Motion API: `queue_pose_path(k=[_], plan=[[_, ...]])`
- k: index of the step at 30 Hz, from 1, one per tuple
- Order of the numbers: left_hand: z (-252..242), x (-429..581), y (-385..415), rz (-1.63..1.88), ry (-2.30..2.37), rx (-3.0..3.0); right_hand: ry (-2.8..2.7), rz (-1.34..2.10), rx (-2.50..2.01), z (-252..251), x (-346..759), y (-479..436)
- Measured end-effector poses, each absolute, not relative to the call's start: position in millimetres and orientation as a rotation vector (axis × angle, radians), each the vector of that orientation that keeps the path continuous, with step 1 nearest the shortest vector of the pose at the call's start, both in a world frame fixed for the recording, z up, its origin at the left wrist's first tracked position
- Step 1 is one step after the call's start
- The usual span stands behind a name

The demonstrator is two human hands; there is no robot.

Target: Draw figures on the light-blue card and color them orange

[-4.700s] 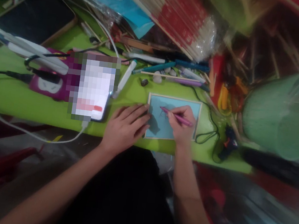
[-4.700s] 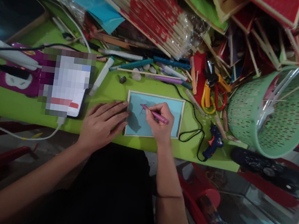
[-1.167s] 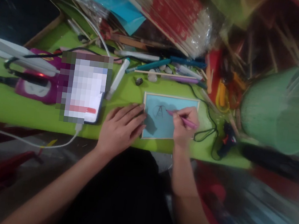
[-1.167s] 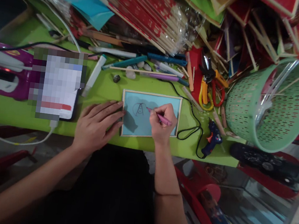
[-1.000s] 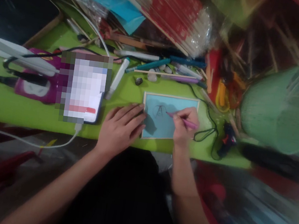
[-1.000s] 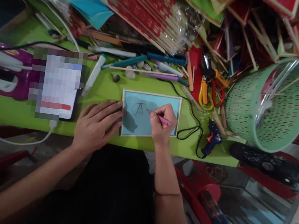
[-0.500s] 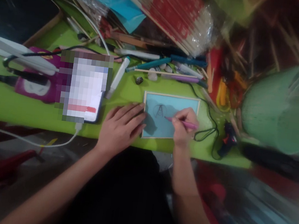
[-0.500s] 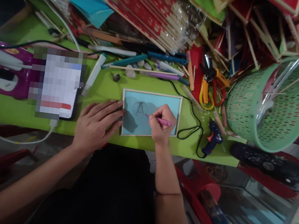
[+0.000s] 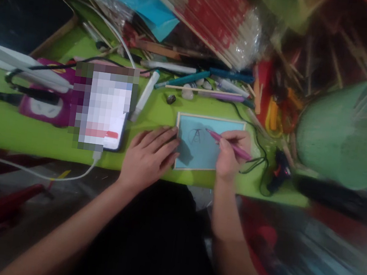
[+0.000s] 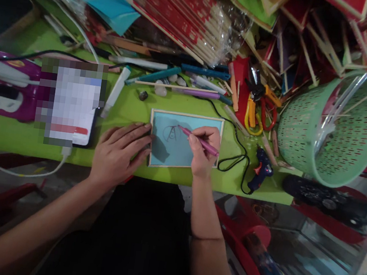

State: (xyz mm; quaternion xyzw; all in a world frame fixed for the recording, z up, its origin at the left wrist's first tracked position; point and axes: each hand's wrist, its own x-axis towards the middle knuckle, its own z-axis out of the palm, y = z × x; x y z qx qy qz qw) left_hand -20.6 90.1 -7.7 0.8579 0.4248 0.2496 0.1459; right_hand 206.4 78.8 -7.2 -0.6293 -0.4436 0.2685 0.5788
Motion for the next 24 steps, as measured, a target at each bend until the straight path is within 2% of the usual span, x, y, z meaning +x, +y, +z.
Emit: queue_pose_path(k=[5,11,24], plan=[[-8.7,-21.3,90.1,0.719,1.215,2.485,-1.12,0.575,-1.528,-7.3,208.9,83.6],[-9.0,-21.2,89.4,0.719,1.217,2.476,-1.176,0.644,-1.444,-4.1,209.8,87.3],[-10.0,-21.4,89.0,0.723,1.208,2.385,-1.109,0.764,-1.597,-6.1,203.9,84.2]])
